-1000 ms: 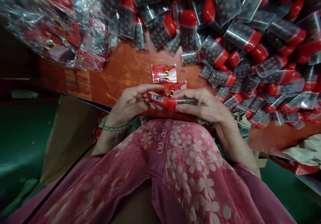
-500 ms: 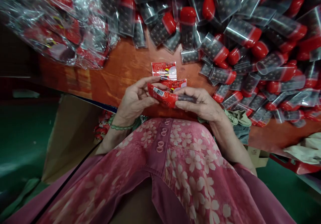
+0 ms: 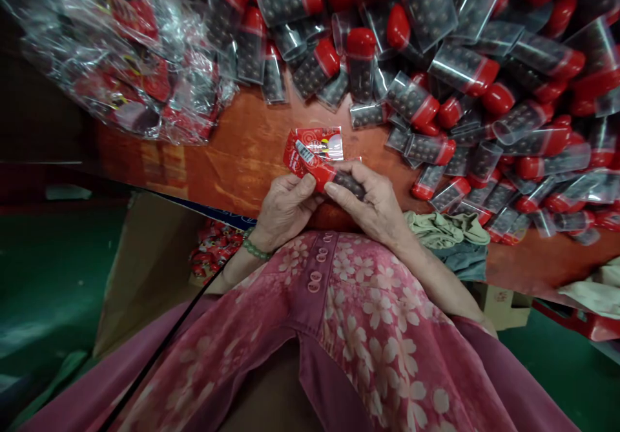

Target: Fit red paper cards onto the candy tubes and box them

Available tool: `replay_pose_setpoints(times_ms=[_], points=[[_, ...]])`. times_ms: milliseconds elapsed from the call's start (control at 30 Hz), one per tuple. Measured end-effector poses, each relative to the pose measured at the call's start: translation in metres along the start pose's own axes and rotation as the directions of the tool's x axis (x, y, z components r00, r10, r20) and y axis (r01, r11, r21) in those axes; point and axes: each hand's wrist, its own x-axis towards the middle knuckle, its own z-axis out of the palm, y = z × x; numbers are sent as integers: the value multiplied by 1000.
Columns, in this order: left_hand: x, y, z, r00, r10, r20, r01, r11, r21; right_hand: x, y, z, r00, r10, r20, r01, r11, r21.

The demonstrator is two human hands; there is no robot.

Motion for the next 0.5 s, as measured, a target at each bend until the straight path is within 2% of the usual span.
replay_pose_setpoints(times_ms=[67,133,200,267,333,400,433,500], points=[[0,0,2,1000,-18,-2,18,999,-38,-3,5,4,991,-98,-92,87,989,-119],[0,1,6,1000,-7,-10,6,997,-76,-4,10,5,967,-215,-136,177,952,-251],[1,3,10,999,30,-17,-31,994,-103,-3,15,6,928,-353,-122,293,890,-350],[3,6,14,998,67,-15,-68,991,-115,-1,19,7,896,-431,-108,367,856,-364],[7,7,17,996,85,-9,-85,990,-112,1,21,9,913,-384,-139,334,897,-288],[11,5,20,997,83,1,-82,991,-109,3,23,12,942,-277,-188,243,952,-184],[13,4,22,997,82,1,-81,990,-112,4,24,13,944,-252,-214,221,962,-160],[17,0,27,996,86,-10,-86,989,-120,6,26,14,919,-291,-265,243,949,-199]])
